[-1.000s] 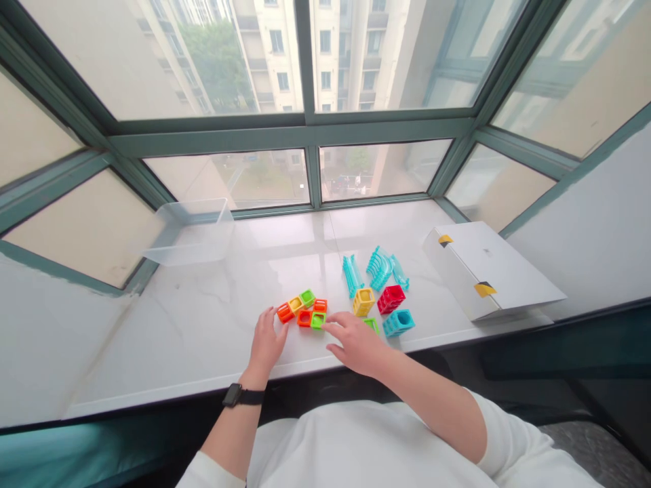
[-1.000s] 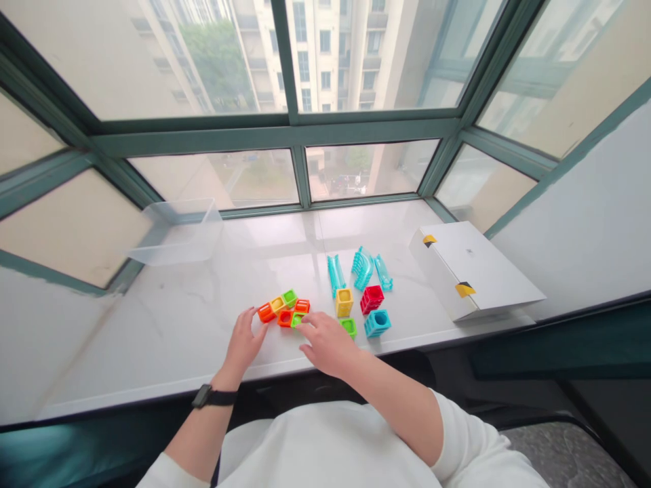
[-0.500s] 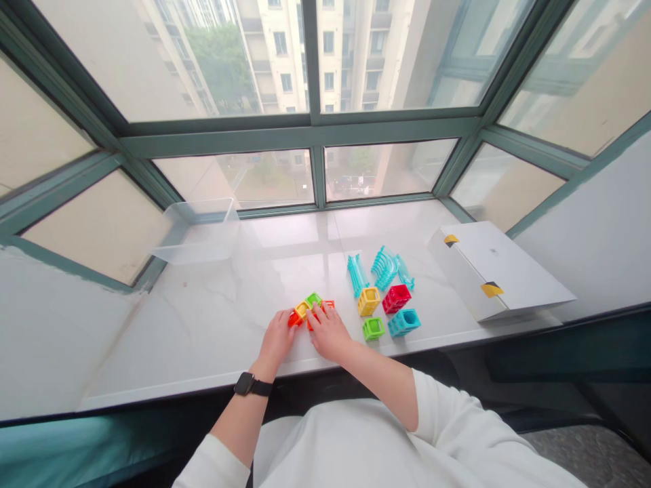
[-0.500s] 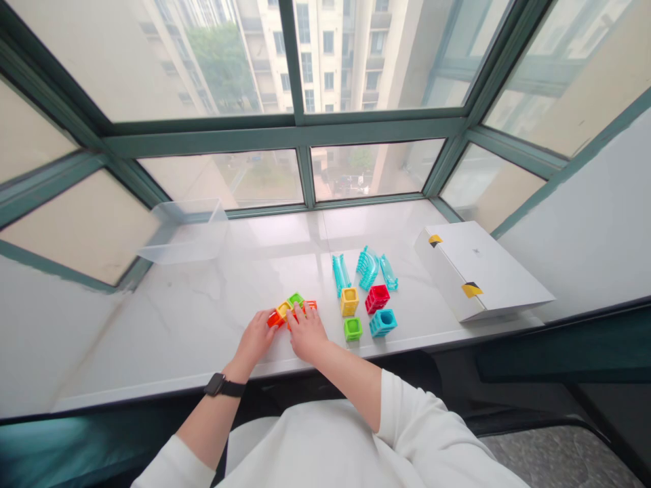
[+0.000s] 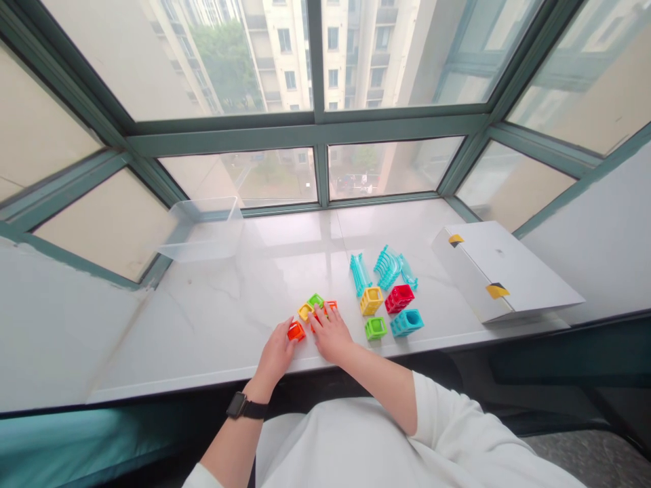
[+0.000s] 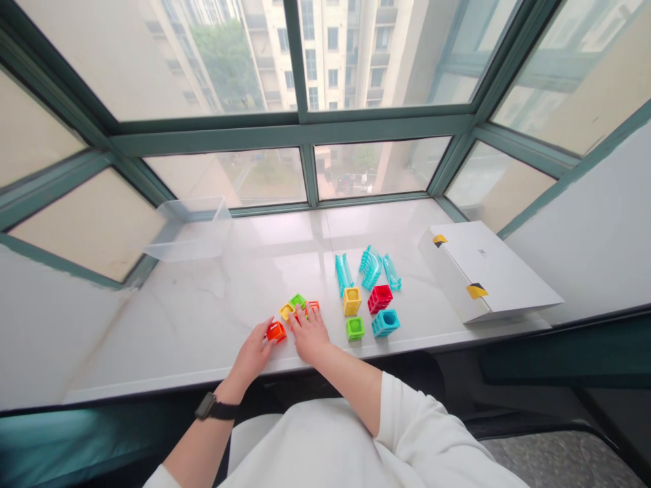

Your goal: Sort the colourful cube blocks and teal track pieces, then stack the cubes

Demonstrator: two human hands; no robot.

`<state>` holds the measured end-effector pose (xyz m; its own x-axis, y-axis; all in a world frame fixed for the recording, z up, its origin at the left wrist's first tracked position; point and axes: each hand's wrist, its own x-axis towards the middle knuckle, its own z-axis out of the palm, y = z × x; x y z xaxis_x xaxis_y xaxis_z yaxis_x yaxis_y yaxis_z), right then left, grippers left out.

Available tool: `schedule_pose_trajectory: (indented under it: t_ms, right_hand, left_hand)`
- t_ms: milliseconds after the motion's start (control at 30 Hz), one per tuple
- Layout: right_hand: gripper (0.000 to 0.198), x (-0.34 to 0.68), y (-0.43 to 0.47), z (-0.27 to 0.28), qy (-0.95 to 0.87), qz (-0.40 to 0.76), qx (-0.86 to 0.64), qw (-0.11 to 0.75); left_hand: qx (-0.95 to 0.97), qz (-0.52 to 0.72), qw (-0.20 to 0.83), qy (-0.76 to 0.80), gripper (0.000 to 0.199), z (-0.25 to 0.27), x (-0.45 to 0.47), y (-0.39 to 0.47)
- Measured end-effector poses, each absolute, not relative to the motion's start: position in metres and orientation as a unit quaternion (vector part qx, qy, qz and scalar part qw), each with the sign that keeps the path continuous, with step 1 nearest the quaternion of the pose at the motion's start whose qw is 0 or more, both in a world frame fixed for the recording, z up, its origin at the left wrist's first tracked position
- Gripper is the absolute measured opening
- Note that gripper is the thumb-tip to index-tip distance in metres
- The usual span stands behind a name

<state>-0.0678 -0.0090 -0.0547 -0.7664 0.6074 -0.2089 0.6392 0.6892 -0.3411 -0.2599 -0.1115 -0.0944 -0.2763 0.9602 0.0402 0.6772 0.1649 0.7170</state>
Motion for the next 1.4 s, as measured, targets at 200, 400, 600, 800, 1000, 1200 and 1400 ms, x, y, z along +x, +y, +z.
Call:
schedule_pose_trajectory:
  t_ms: [200,400,600,800,1000,1200,1400]
  right_hand:
    - [0.088,-0.067,-0.011,-0.060,0.920,-0.197,0.337,0.040]
    - [0.100,-0.063,-0.014,-0.069,0.914,-0.225,0.329,-0.074]
    - [0.079,-0.036,-0.027,-0.033,0.851,-0.371,0.244,-0.279]
    - [0.048,0.006,-0.032,0.011,0.772,-0.445,0.255,-0.375]
    - [0.040,0.042,-0.037,0.018,0.778,-0.368,0.293,-0.416]
    - [0.044,0.053,-0.043,0.015,0.804,-0.308,0.271,-0.431]
    - [0.049,0.048,-0.049,0.017,0.804,-0.310,0.258,-0.438]
  left_hand:
    - [0.344,0.458,0.352,0.740,0.050,-0.091,-0.260,-0.138]
    - [0.149,0.624,0.461,0.613,0.054,-0.061,-0.236,-0.143]
    - [0.112,0.645,0.567,0.499,0.044,-0.018,-0.206,-0.132]
    - [0.142,0.602,0.656,0.432,0.045,0.013,-0.169,-0.117]
    - [0.168,0.553,0.658,0.483,0.050,0.021,-0.140,-0.102]
    - [0.198,0.548,0.699,0.414,0.047,0.039,-0.128,-0.099]
    - [0.193,0.573,0.680,0.415,0.034,0.048,-0.131,-0.103]
